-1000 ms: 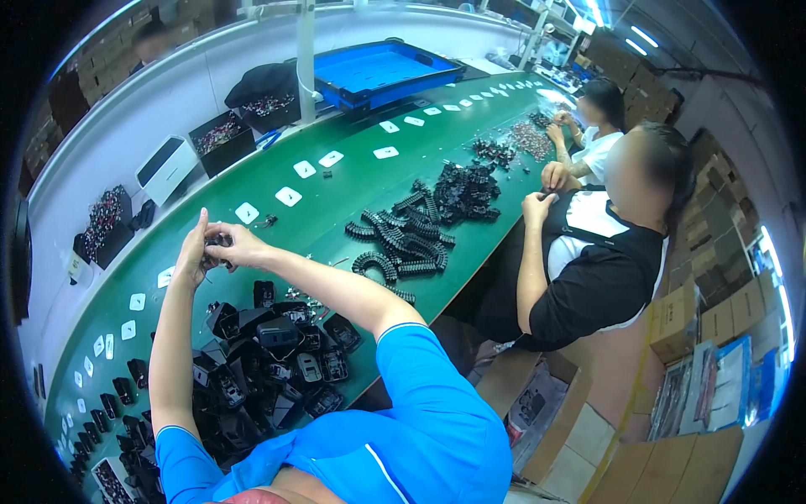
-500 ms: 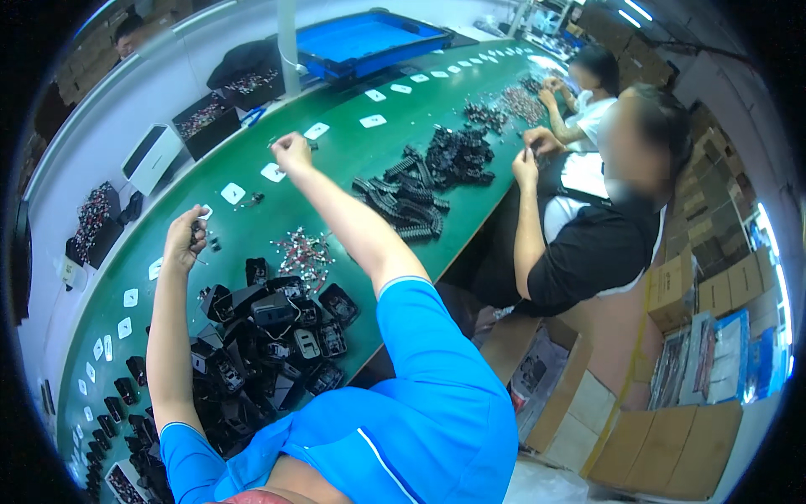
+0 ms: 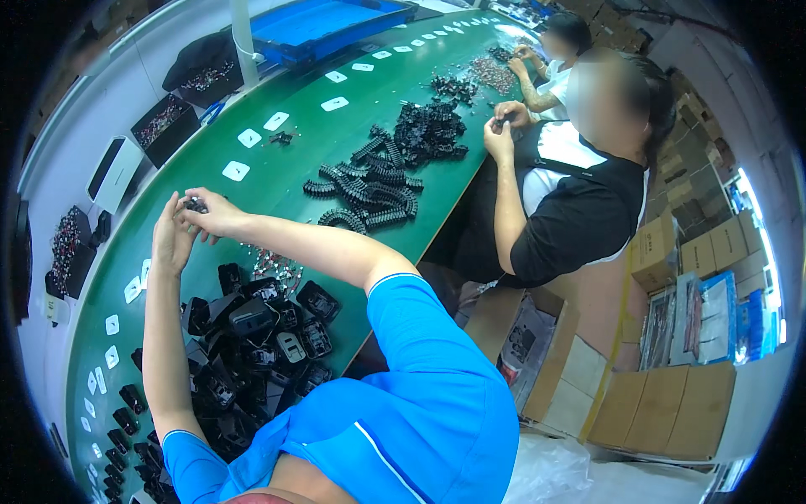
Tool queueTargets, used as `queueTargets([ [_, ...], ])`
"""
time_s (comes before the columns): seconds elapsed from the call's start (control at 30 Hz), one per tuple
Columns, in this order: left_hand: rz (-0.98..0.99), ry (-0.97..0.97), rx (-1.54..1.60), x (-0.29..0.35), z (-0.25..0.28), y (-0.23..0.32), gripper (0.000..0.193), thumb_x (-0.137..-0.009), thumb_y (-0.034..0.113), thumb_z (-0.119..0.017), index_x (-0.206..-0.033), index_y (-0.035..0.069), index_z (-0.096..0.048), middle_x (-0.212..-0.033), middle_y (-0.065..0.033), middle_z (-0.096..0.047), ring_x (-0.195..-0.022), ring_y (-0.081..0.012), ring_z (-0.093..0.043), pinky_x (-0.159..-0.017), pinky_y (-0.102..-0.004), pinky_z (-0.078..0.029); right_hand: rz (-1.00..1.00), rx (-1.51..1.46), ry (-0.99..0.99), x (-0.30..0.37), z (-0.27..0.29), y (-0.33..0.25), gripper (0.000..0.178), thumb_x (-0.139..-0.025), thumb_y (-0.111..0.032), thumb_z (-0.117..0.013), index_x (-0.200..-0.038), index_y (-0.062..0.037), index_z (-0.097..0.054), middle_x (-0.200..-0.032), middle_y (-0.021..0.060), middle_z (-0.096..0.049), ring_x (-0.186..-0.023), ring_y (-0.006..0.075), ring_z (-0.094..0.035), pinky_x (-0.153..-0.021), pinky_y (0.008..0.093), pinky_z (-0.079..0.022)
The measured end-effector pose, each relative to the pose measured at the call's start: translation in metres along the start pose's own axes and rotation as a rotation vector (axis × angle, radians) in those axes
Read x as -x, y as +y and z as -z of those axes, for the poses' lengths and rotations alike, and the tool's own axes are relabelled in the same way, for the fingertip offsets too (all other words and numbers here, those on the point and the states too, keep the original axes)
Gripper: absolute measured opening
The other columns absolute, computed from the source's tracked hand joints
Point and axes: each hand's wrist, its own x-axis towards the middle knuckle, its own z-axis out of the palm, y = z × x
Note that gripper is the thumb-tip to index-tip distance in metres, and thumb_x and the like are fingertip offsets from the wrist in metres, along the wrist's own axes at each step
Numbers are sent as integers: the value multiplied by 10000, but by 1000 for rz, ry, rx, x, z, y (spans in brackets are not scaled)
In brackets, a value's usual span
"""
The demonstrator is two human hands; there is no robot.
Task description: Assembling black plastic electronic housings at a manual assembly station on a production line.
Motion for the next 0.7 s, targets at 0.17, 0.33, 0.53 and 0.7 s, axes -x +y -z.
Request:
queueTargets([
  [0.17,31,-156,-136,14,-12,10,364,-1015,286,-603,-1221,-11,-647,-1193,-143,-635,-1103,-223,-588,-928,-341,-493,54,-49,107,-22,19,27,338,-999,-198,-600,-1316,-84,-581,-989,110,-669,-656,120,-598,-477,233,-477],
  [0.33,-68,-204,-389,30,-18,15,496,-1000,320,-625,-1353,-27,-584,-1254,-163,-613,-1245,-251,-503,-1031,-443,-432,-25,-47,192,-30,30,32,337,-961,-111,-618,-1299,-103,-613,-855,36,-667,-622,67,-544,-467,187,-416],
  [0.53,-89,-89,-368,68,9,55,438,-993,324,-625,-1280,-7,-636,-1232,-159,-630,-1130,-228,-588,-936,-373,-480,-159,-63,319,-69,107,46,302,-955,-168,-624,-1248,-104,-658,-894,66,-684,-656,96,-528,-509,220,-417],
  [0.7,-153,-63,-332,120,49,91,415,-1007,281,-604,-1314,2,-610,-1191,-149,-658,-1030,-196,-639,-872,-322,-507,-171,414,494,-107,241,64,380,-907,-164,-621,-1280,-113,-669,-974,113,-703,-838,207,-630,-667,301,-510],
])
